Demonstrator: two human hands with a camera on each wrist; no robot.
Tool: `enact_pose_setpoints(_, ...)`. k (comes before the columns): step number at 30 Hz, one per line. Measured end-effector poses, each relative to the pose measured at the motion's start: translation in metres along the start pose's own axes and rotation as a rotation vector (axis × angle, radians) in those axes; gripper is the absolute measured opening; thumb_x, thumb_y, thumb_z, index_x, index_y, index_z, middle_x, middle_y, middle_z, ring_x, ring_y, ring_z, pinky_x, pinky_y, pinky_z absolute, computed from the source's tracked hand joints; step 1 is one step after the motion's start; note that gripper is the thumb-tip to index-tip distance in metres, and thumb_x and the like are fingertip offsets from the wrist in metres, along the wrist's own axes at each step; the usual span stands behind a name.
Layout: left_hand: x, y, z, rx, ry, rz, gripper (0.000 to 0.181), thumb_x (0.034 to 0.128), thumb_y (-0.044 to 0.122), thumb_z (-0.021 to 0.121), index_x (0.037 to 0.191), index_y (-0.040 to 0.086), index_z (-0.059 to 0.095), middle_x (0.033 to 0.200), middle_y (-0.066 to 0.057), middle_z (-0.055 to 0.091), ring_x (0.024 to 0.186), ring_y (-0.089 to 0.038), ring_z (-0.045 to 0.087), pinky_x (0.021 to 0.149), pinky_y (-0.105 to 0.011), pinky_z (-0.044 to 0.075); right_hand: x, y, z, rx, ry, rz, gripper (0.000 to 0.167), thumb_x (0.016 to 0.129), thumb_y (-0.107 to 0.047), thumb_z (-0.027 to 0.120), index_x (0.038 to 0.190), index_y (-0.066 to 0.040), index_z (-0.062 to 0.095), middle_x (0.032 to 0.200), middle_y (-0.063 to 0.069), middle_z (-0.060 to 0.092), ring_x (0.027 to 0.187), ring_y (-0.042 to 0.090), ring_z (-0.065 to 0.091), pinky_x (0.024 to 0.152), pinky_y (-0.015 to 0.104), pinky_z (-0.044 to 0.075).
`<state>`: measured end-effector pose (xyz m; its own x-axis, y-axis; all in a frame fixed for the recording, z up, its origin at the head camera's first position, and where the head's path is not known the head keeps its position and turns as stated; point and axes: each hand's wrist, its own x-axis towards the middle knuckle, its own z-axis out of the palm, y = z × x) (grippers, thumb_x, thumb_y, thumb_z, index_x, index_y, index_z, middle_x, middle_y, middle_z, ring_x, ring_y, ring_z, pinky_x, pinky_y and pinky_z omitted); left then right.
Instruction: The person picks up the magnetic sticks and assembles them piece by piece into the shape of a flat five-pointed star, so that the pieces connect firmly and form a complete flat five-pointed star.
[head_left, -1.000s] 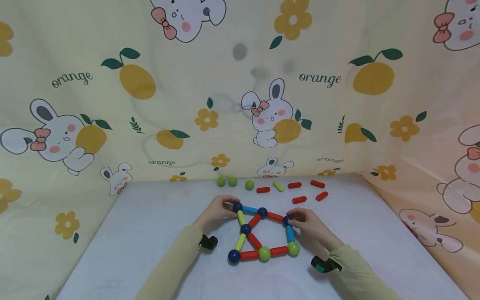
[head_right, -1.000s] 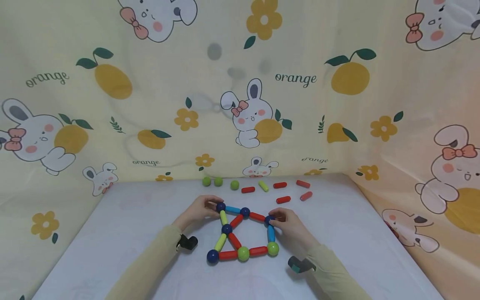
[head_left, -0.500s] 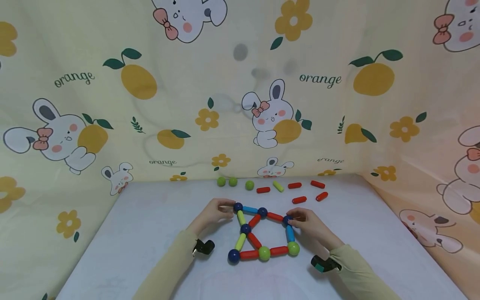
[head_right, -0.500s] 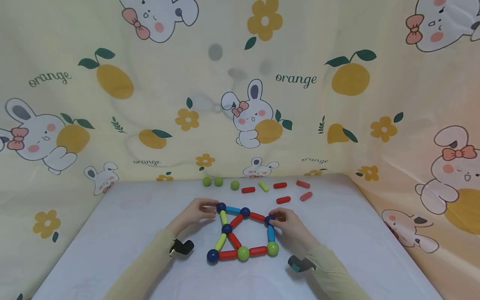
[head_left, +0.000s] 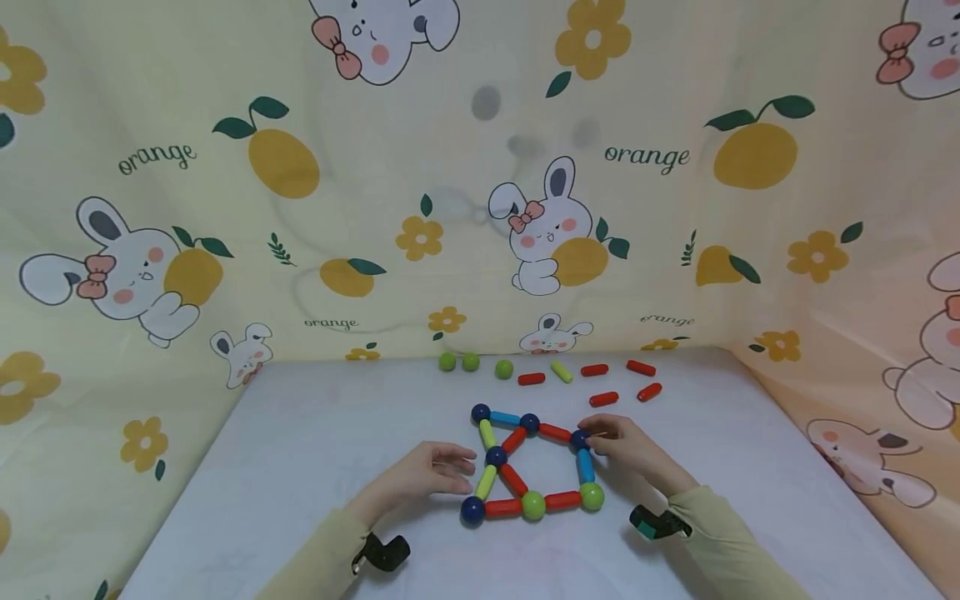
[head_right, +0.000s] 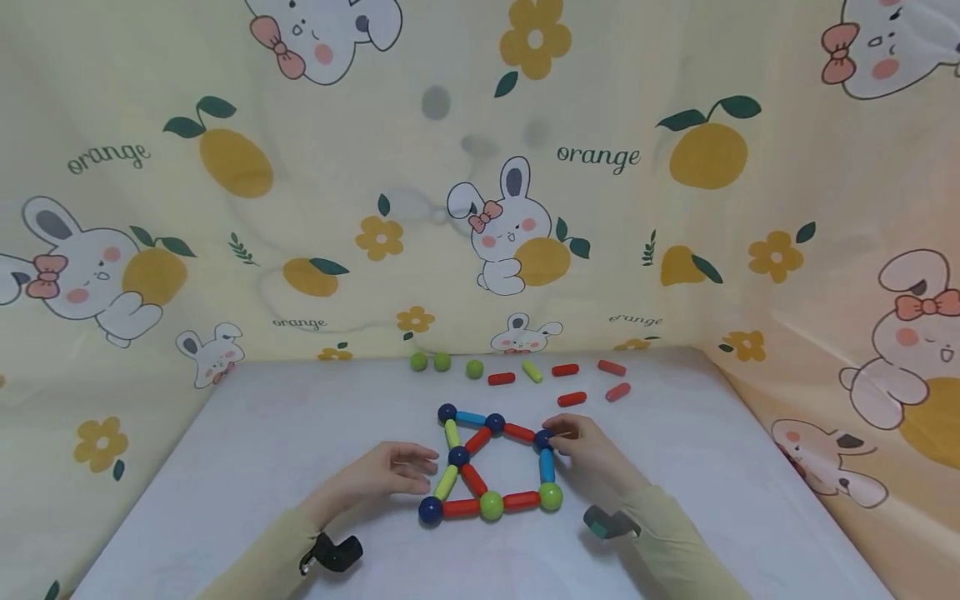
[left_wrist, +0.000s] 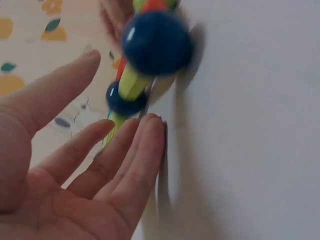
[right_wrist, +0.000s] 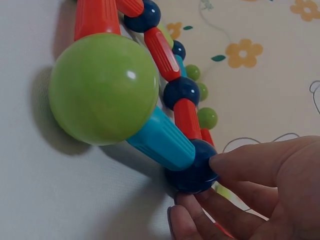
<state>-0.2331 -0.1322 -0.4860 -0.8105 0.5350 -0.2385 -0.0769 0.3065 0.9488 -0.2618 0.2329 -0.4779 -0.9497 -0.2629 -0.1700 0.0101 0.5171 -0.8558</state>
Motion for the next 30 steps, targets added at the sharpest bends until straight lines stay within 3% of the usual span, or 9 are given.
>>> enact_pose_setpoints(3, -0.004, 0.002, 0.011, -0.013, -0.016, -0.008, 0.051, 0.0787, 0.007, 0.078, 0.126, 0.006, 0.059, 0.11, -0.008, 0.067, 0.092, -0.022, 0.067, 0.084, -0.035, 0.053, 0.0, 0.002, -0.001, 0.002, -0.002, -0.001, 0.032, 0.093, -0.005, 0.057, 0.125, -0.001, 0.058, 0.118, 0.012, 0.06, 0.107, 0.027, 0.055, 0.093, 0.046, 0.047)
enact_pose_setpoints(9, -0.007, 0.006, 0.02, 0.015, 0.013, -0.025, 0.052, 0.0738, 0.002, 0.081, 0.122, 0.01, 0.062, 0.106, -0.005, 0.065, 0.088, -0.022, 0.065, 0.078, -0.034, 0.055, -0.003, 0.005, 0.0, -0.001, 0.008, 0.009, 0.031, 0.092, -0.004, 0.059, 0.123, -0.003, 0.059, 0.117, 0.01, 0.061, 0.108, 0.027, 0.055, 0.092, 0.046, 0.048)
enact_pose_setpoints(12, -0.009, 0.007, 0.019, 0.046, 0.019, -0.018, 0.05, 0.0747, 0.002, 0.08, 0.12, 0.01, 0.062, 0.105, -0.004, 0.065, 0.088, -0.022, 0.064, 0.077, -0.035, 0.055, -0.007, 0.004, 0.0, -0.006, 0.011, 0.001, 0.03, 0.091, -0.004, 0.06, 0.121, -0.002, 0.06, 0.114, 0.009, 0.062, 0.105, 0.026, 0.056, 0.09, 0.045, 0.049)
enact_pose_setpoints(16, -0.011, 0.003, 0.006, 0.108, 0.051, 0.013, 0.045, 0.0782, 0.004, 0.077, 0.12, 0.009, 0.061, 0.106, -0.004, 0.065, 0.091, -0.022, 0.064, 0.079, -0.037, 0.055, -0.013, 0.004, 0.003, -0.006, -0.011, -0.019, 0.026, 0.09, -0.005, 0.063, 0.116, -0.003, 0.062, 0.11, 0.008, 0.063, 0.101, 0.024, 0.058, 0.086, 0.041, 0.051)
enact_pose_setpoints(20, -0.014, -0.006, -0.012, 0.175, 0.128, 0.067, 0.037, 0.0832, 0.006, 0.073, 0.118, 0.004, 0.061, 0.109, -0.006, 0.065, 0.096, -0.023, 0.062, 0.083, -0.038, 0.053, -0.022, 0.002, 0.01, 0.026, -0.075, -0.033, 0.024, 0.09, -0.007, 0.064, 0.113, -0.003, 0.062, 0.108, 0.009, 0.064, 0.098, 0.025, 0.059, 0.082, 0.039, 0.052)
enact_pose_setpoints(24, -0.013, -0.012, -0.027, 0.203, 0.254, 0.095, 0.028, 0.0859, 0.004, 0.068, 0.113, 0.002, 0.062, 0.109, -0.008, 0.065, 0.098, -0.025, 0.061, 0.084, -0.039, 0.052, -0.027, -0.002, 0.019, 0.04, -0.157, -0.059, 0.021, 0.091, -0.009, 0.064, 0.111, -0.003, 0.063, 0.105, 0.008, 0.064, 0.094, 0.024, 0.059, 0.08, 0.037, 0.052)
enact_pose_setpoints(30, -0.006, -0.013, -0.036, 0.188, 0.46, 0.029, 0.023, 0.0858, 0.004, 0.069, 0.108, 0.003, 0.066, 0.104, -0.005, 0.066, 0.095, -0.022, 0.062, 0.084, -0.038, 0.053, -0.027, -0.008, 0.029, 0.054, -0.337, -0.104, 0.024, 0.092, -0.009, 0.062, 0.116, -0.005, 0.062, 0.105, 0.007, 0.065, 0.096, 0.025, 0.059, 0.084, 0.037, 0.051)
